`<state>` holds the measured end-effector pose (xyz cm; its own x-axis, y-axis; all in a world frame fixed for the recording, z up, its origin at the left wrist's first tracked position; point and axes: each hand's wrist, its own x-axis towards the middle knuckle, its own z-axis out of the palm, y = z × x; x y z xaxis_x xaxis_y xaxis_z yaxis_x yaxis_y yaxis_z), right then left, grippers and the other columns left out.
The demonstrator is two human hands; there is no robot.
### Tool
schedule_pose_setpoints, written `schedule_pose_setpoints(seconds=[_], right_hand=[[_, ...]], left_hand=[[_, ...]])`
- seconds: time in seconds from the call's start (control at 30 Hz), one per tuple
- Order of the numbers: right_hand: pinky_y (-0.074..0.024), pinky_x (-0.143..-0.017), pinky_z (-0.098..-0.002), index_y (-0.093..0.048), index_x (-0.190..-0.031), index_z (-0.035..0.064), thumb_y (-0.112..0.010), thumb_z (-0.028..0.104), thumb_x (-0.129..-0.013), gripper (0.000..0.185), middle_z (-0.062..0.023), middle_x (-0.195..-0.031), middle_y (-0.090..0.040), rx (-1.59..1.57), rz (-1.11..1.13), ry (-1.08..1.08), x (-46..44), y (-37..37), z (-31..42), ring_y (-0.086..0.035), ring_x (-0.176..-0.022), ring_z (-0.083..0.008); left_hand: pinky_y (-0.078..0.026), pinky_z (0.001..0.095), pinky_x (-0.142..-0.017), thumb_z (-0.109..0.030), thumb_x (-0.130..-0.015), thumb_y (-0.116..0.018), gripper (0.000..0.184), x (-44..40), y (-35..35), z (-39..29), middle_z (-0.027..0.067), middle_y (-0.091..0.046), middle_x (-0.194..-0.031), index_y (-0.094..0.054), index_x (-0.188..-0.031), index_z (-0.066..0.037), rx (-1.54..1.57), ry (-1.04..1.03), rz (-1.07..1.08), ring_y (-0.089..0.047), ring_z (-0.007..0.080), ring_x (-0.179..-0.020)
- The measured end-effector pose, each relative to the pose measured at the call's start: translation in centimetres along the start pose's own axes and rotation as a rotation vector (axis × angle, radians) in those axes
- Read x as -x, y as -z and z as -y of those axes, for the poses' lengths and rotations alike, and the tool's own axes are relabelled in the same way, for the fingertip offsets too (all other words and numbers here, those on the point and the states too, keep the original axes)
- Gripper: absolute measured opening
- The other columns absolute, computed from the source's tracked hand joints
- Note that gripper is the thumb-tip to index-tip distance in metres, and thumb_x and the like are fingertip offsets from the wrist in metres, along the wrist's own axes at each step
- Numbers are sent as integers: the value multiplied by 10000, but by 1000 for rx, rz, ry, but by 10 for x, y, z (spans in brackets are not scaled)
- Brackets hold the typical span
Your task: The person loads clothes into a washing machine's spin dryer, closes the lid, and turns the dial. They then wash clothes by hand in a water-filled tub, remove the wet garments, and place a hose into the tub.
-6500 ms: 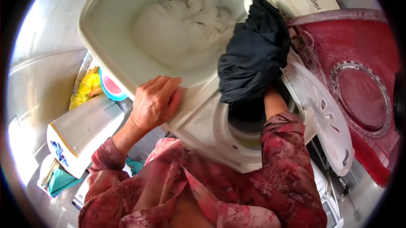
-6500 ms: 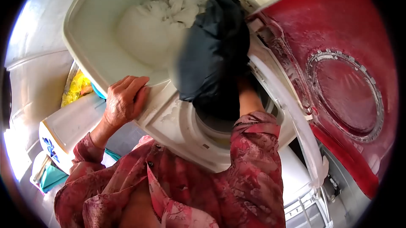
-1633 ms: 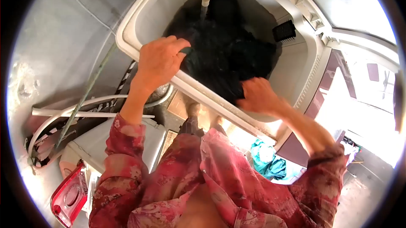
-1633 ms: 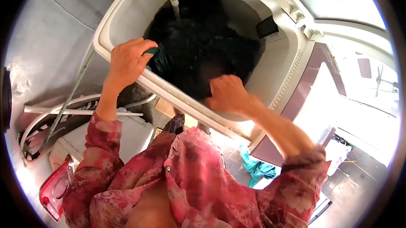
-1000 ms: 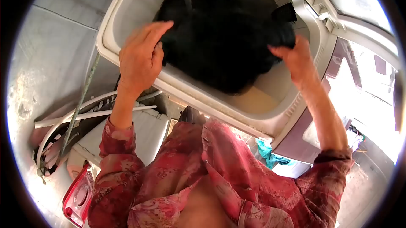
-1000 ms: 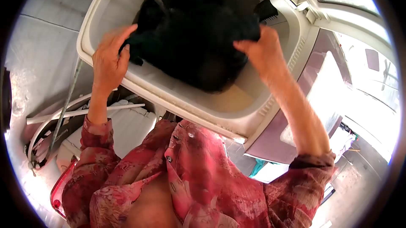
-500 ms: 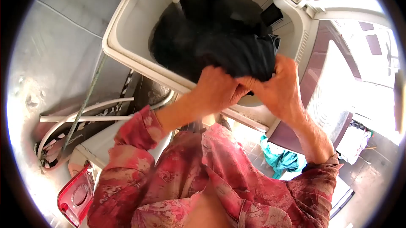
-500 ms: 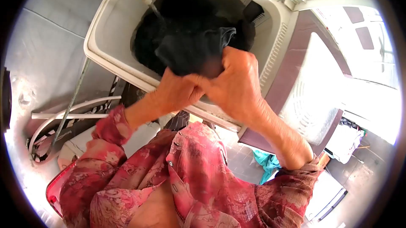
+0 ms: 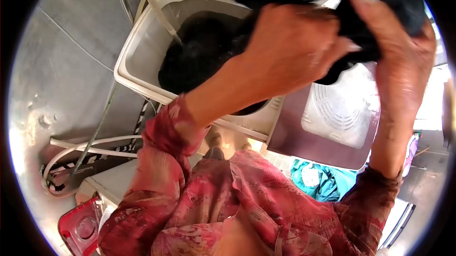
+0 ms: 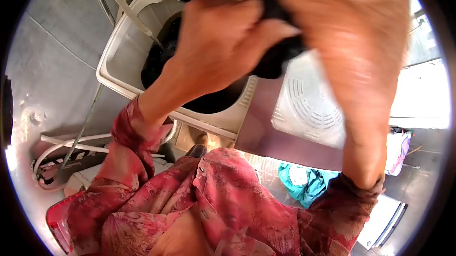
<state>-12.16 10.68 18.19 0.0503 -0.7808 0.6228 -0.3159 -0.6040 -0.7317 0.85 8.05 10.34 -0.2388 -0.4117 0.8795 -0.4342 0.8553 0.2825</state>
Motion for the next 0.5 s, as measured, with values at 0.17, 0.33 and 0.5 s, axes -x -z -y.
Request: schedule_pose_setpoints(seconds=[0.17,0.33,0.5], right_hand=[[-452,-862,-259,-700,-1017,71,-701,241,-815,264,-48,-960,-694,44,-95,-311,-7,123,-124,-633,-881,-118],[-438,-826,-354,-595,-1053,-68,-630,458,-819,577,-190,-965,-633,1069,117,-652,107,178,-282,-595,-896,-275],[-420,-849,-404,-510,-1268,191,-504,146,-917,354,-230,-1113,-502,1244,-70,-458,133,157,-295,-510,-1039,-345]], left_hand=[[-487,391,-676,-298,-830,-599,297,-20,-72,51,154,-633,-774,-633,-866,-5,506,-176,121,-619,322,-759],[-481,365,-698,-216,-807,-604,161,78,-30,128,118,-647,-834,-619,-796,-56,44,326,1126,-626,277,-775],[-456,411,-866,-277,-774,-675,479,179,-70,140,231,-620,-1028,-568,-1123,33,154,433,1318,-577,375,-995]])
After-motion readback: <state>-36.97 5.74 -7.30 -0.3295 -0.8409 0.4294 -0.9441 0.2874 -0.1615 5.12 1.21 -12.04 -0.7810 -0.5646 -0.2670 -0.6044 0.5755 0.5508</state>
